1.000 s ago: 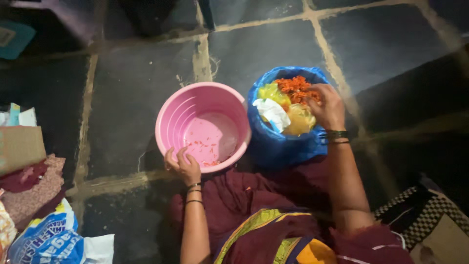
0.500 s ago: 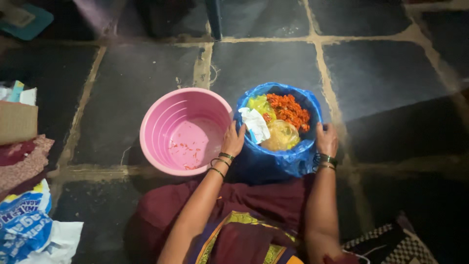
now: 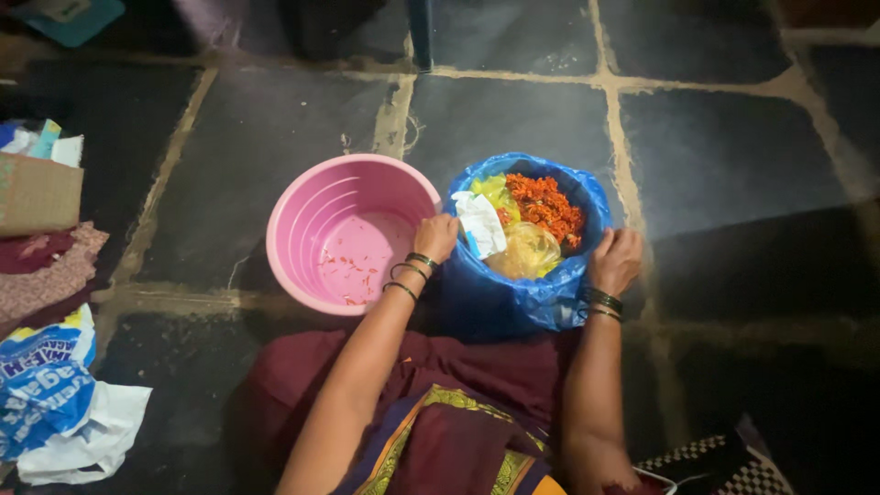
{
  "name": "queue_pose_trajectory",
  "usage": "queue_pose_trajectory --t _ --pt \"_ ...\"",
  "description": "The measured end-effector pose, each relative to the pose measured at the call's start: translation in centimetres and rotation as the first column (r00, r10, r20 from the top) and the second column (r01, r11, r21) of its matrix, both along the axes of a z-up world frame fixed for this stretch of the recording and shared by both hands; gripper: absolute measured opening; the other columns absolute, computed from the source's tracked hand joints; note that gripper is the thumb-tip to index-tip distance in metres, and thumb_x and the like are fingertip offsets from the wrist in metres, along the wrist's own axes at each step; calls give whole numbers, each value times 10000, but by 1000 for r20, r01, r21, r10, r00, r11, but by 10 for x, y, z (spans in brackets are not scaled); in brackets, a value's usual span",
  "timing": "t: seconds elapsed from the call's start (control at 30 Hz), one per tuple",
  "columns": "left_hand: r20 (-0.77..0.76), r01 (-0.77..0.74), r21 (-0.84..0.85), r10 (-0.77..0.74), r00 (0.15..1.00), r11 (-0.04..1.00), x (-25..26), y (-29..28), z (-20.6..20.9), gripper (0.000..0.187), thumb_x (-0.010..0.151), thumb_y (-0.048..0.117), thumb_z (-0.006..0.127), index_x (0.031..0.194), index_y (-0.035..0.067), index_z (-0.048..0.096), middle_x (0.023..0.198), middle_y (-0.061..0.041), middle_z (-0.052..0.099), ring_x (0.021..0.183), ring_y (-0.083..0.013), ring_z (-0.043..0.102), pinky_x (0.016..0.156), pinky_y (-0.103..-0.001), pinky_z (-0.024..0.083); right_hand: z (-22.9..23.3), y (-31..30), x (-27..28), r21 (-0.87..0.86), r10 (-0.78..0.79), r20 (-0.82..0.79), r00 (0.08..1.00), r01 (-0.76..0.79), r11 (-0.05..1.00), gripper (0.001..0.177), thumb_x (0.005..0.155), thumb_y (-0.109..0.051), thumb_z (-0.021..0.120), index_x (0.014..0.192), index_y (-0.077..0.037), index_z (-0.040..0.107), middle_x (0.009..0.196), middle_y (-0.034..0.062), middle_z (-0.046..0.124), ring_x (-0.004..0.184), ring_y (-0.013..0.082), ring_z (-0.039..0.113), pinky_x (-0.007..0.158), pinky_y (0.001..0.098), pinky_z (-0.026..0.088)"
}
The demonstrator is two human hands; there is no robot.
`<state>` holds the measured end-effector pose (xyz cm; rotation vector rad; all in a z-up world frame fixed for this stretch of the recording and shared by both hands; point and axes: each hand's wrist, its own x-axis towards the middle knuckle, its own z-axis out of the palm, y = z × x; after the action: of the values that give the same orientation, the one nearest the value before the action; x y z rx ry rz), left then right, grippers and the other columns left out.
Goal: The person sits on the floor and transfers marigold flowers and other colorful items from a pink basin into a blue plastic bag. They handle the flowers by hand, occasionally picking up and moving small plastic bags and cloths within the basin before placing them into the blue bag.
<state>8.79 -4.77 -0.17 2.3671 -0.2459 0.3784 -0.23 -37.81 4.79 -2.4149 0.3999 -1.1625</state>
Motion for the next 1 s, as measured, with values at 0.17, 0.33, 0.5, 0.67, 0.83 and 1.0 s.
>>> queue_pose_trajectory --t 0.17,0.33,0.5,0.67,0.83,1.0 --pt "113 -19 -151 36 993 988 -3 -2 36 331 995 305 578 808 38 640 827 -252 669 822 -485 643 709 -586 500 28 -18 16 92 60 116 991 -71 993 223 1058 -180 645 932 -3 592 947 200 599 852 409 592 739 500 478" --pt "153 -8 -265 50 987 964 -10 -9 67 336 998 323 576 809 46 606 779 -238 652 788 -478 642 653 -569 484 41 -34 45 380 126 232 965 -209 901 247 1079 -195 640 907 -30 576 859 71 573 756 189 529 691 341 445" --pt "163 23 -387 44 986 922 -18 -10 97 342 1025 345 550 854 52 596 786 -233 639 799 -478 628 635 -542 471 54 -48 62 564 228 424 876 -453 691 240 1095 -209 603 896 -89 545 805 -77 499 722 27 421 627 214 368" --pt "112 24 -459 31 993 888 -26 -10 137 326 1020 353 544 892 60 607 791 -220 645 800 -470 618 626 -533 462 68 -64 75 516 270 510 817 -541 664 236 1121 -168 609 909 -85 545 815 -63 490 742 44 420 657 231 373" --pt "161 118 -500 -42 986 858 -30 -14 159 339 1037 345 542 880 46 577 750 -215 616 762 -448 625 622 -502 458 85 -80 80 506 303 548 780 -597 623 234 1124 -177 607 916 -108 525 826 -59 505 737 52 450 662 233 394" --pt "252 220 -558 -90 964 800 -39 -16 194 322 1044 315 538 889 35 576 751 -212 612 735 -437 618 608 -471 462 102 -121 81 438 337 629 701 -678 591 269 1156 -203 656 960 -98 505 834 -45 441 751 74 395 667 262 330"
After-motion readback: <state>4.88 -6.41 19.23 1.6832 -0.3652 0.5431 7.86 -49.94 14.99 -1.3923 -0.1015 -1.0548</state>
